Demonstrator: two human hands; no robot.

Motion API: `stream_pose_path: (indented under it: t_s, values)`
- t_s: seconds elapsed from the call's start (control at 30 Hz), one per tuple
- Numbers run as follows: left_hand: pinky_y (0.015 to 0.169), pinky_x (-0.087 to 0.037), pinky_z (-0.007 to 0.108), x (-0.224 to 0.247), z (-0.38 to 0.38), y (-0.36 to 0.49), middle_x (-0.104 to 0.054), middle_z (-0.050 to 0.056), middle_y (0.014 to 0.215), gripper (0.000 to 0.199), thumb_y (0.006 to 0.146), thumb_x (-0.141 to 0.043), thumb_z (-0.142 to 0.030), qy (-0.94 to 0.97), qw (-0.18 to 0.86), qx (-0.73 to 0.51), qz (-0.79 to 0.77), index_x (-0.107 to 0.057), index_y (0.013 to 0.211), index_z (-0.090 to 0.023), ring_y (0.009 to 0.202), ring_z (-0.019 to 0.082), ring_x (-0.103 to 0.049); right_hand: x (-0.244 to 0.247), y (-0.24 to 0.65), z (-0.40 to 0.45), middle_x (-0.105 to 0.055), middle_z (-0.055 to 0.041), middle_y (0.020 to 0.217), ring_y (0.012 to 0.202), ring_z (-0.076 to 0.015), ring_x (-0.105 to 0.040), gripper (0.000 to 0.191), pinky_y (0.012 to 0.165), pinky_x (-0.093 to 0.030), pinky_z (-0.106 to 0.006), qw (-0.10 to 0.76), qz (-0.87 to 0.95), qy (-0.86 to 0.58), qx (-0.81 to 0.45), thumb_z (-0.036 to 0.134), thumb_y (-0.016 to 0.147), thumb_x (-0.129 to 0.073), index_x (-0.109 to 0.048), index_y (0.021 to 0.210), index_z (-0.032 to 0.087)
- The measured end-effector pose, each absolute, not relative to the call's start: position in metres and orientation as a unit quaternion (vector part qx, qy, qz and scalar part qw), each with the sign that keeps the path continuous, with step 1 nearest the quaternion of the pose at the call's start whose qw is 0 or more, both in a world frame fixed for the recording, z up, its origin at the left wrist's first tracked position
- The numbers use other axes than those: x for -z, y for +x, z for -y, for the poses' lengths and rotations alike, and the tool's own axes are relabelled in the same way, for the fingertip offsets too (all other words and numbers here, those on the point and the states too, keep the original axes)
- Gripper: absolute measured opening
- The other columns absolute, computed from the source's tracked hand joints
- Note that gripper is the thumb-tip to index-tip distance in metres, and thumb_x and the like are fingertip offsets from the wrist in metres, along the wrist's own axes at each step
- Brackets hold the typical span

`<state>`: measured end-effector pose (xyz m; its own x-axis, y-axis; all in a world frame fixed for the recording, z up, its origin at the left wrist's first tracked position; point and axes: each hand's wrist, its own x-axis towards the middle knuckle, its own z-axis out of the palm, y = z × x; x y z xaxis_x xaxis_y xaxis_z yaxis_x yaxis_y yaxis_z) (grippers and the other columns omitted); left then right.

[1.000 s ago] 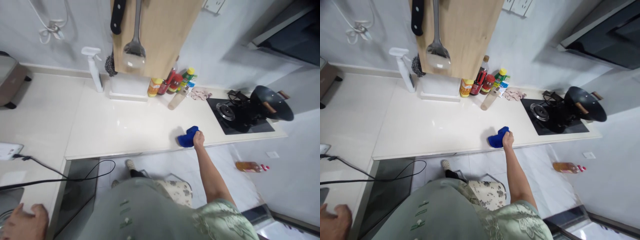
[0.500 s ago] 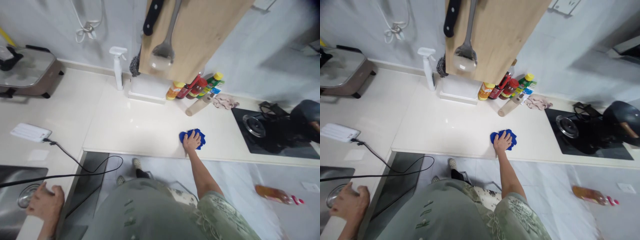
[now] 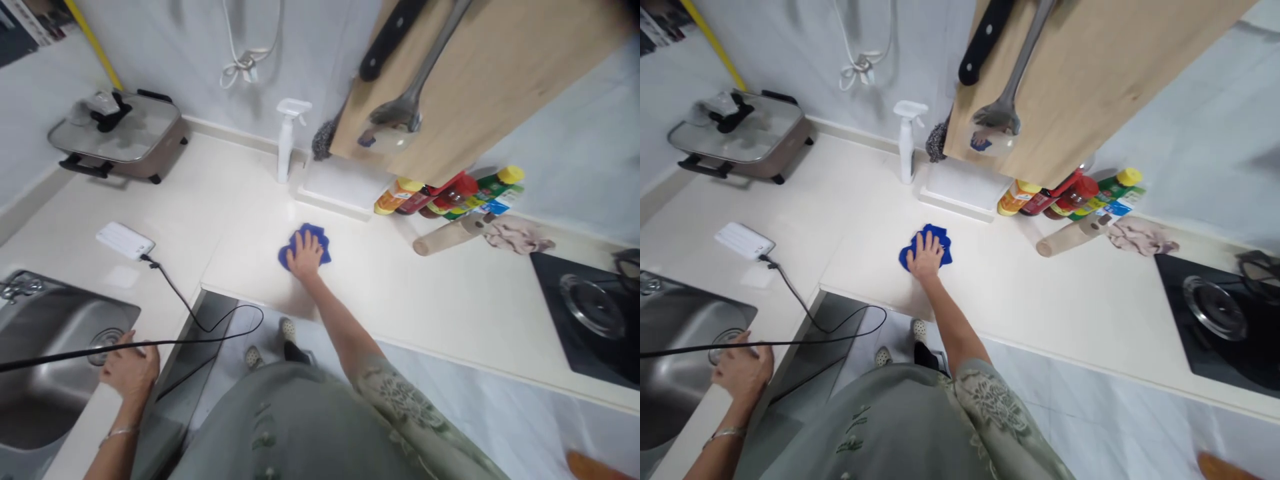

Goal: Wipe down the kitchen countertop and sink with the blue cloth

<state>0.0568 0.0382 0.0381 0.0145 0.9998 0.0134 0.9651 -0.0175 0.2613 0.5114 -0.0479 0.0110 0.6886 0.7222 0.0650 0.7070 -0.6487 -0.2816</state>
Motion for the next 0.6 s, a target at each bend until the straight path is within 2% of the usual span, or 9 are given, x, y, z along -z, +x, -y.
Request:
stream_pose_path:
  t_s: [0.1, 0.27, 0.33, 0.43, 0.6]
  values:
    - [0.101, -0.034, 0.064, -0.041, -0.037, 0.057, -0.059, 0.030, 0.128, 0.064, 0.092, -0.038, -0.047, 0.693, 0.055, -0.110, -0.710, -0.054, 0.140, -0.008, 0.122, 0.048, -0.055, -0.016, 0.460, 0.039, -0.026, -0.0188, 0.169, 0.153, -0.0422, -0.021, 0.069, 0.118, -0.024, -0.059, 0.158, 0.472, -0.866, -0.045, 0.045, 0.099, -0.049, -0.036, 0.161, 0.016]
    - [0.096, -0.038, 0.060, -0.043, -0.040, 0.051, -0.059, 0.032, 0.131, 0.065, 0.094, -0.043, -0.043, 0.707, 0.074, -0.100, -0.696, -0.048, 0.145, -0.004, 0.121, 0.046, -0.057, -0.015, 0.427, 0.067, -0.035, -0.0181, 0.165, 0.155, -0.0379, -0.020, 0.061, 0.123, -0.020, -0.057, 0.184, 0.592, -0.783, -0.056, 0.044, 0.098, -0.055, -0.050, 0.153, 0.017]
    - [0.096, -0.039, 0.057, -0.041, -0.041, 0.048, -0.061, 0.032, 0.126, 0.065, 0.094, -0.042, -0.041, 0.716, 0.059, -0.099, -0.689, -0.047, 0.145, -0.001, 0.118, 0.043, -0.058, -0.013, 0.438, 0.084, -0.038, -0.0175, 0.163, 0.156, -0.0359, -0.019, 0.057, 0.125, -0.019, -0.057, 0.189, 0.623, -0.757, -0.053, 0.043, 0.097, -0.056, -0.054, 0.149, 0.017]
    - [0.100, -0.037, 0.056, -0.031, -0.044, 0.046, -0.064, 0.030, 0.120, 0.060, 0.096, -0.039, -0.039, 0.716, 0.024, -0.098, -0.691, -0.053, 0.139, 0.000, 0.115, 0.040, -0.059, -0.007, 0.470, 0.110, -0.039, -0.0160, 0.163, 0.157, -0.0357, -0.017, 0.054, 0.125, -0.020, -0.060, 0.185, 0.652, -0.734, -0.048, 0.041, 0.097, -0.055, -0.057, 0.145, 0.018]
    - [0.105, -0.032, 0.062, -0.014, -0.046, 0.051, -0.064, 0.030, 0.119, 0.055, 0.098, -0.037, -0.035, 0.677, -0.010, -0.103, -0.729, -0.058, 0.134, 0.001, 0.116, 0.041, -0.058, 0.008, 0.536, 0.146, -0.023, -0.0172, 0.170, 0.158, -0.0415, -0.012, 0.059, 0.121, -0.025, -0.065, 0.159, 0.587, -0.794, -0.006, 0.045, 0.100, -0.047, -0.048, 0.151, 0.017]
